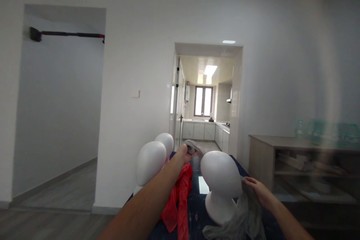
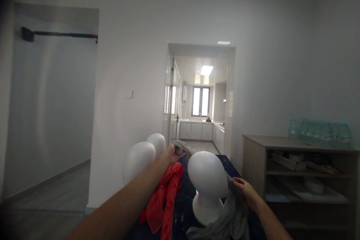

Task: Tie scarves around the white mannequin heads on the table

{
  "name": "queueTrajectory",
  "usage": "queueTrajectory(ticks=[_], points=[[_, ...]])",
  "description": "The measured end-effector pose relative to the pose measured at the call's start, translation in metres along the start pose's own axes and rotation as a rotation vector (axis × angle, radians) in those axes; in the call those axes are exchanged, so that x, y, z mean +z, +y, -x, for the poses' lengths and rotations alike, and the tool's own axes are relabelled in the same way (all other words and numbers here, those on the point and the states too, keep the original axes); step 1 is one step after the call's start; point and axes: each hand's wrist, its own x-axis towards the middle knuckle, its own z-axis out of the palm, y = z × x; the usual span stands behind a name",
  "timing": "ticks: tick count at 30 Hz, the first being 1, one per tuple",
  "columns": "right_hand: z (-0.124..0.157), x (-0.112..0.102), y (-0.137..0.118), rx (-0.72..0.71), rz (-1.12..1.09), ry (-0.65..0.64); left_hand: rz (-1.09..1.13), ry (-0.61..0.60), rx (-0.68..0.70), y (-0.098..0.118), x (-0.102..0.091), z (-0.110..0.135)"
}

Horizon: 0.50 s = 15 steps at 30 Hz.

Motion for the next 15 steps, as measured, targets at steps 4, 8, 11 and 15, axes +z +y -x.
queueTrajectory(ticks=[4,8,11,15], points=[[0.018,0.020,-0.043,-0.148,-0.201,0.158,0.044,-0.016,-0.017,0.031,0.019,-0.006],[0.050,0.046,-0.093,-0.485,-0.200,0.106,0.036,-0.038,0.086,0.062,0.032,-0.004],[0.065,0.067,-0.096,-0.551,-0.122,0.112,0.021,-0.049,0.190,0.086,0.035,0.006],[0.073,0.105,-0.041,-0.321,-0.225,0.225,-0.014,-0.016,0.277,0.113,0.037,0.021]])
